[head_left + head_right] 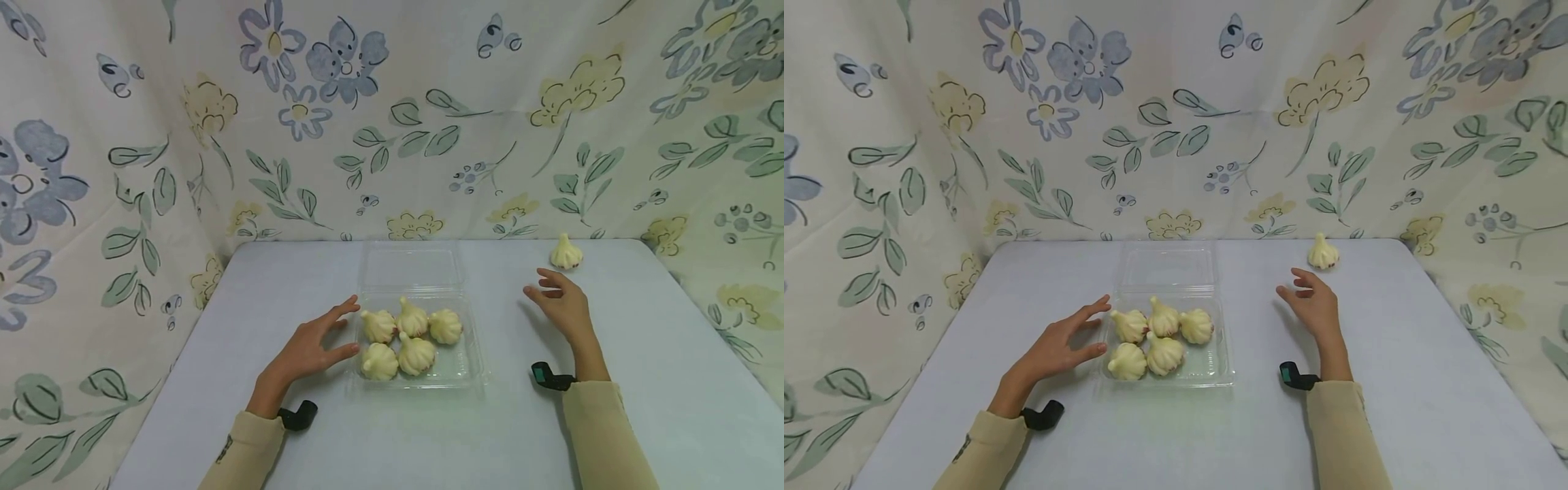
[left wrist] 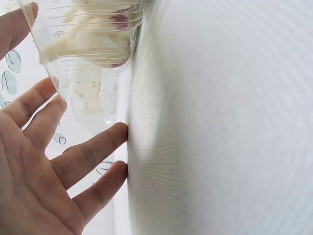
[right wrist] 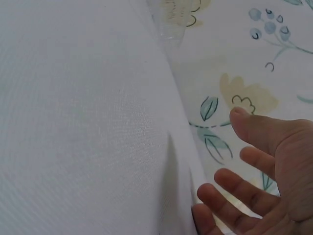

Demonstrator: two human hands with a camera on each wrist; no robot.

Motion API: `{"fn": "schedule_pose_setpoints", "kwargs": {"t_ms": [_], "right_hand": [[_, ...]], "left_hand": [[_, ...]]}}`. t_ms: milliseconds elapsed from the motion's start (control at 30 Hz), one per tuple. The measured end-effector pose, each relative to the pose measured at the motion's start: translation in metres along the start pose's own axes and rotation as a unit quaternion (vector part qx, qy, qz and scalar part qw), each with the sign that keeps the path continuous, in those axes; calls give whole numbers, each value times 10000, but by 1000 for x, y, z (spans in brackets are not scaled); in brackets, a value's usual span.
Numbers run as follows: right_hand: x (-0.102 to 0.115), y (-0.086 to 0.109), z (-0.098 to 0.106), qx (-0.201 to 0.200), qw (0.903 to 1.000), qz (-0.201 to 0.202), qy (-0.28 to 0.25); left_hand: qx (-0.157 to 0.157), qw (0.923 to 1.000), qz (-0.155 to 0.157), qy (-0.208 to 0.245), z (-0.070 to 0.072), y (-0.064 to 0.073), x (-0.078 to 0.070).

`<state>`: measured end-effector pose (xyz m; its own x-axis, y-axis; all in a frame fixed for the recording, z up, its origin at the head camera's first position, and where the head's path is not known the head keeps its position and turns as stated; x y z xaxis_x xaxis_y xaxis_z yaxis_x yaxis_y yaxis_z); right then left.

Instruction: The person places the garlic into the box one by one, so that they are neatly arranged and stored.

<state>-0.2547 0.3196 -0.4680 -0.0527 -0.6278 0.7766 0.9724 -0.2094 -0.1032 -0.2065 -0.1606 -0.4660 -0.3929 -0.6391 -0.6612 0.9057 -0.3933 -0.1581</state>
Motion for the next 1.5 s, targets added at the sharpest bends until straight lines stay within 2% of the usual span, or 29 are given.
{"fn": "schedule_pose_setpoints", "kwargs": {"t_ms": [367,633,800,1033,1267,1500], "right_hand": [[-10,-4,1,-687,9963,-304,-416],[-25,-16,13,-1572,9830,-780,-547],[-33,-24,19,-1860,9770,-922,-485],[-44,-38,27,-1930,9744,-1103,-337],[-52,-51,36,-1932,9776,-815,-186],[-61,-59,41,-1447,9865,-768,-6]], "left_hand": [[8,10000,74,64,1,2,2],[3,10000,39,58,0,0,0],[-6,10000,17,15,0,0,1],[17,10000,94,11,1,1,0],[45,10000,81,31,2,1,-2],[32,10000,22,11,1,1,-1]]}}
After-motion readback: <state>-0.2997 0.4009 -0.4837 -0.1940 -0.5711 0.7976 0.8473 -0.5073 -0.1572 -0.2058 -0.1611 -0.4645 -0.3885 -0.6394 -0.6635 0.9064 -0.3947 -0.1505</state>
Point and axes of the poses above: each hand's wrist, its own y-axis away from the middle knuckle, its own z-axis out of the back of the hand, x = y × z, the point moved 3 cm from there along -y, towards the middle knuckle, and after that the axes turned 4 degrees about -x, right-handed, at the moved point
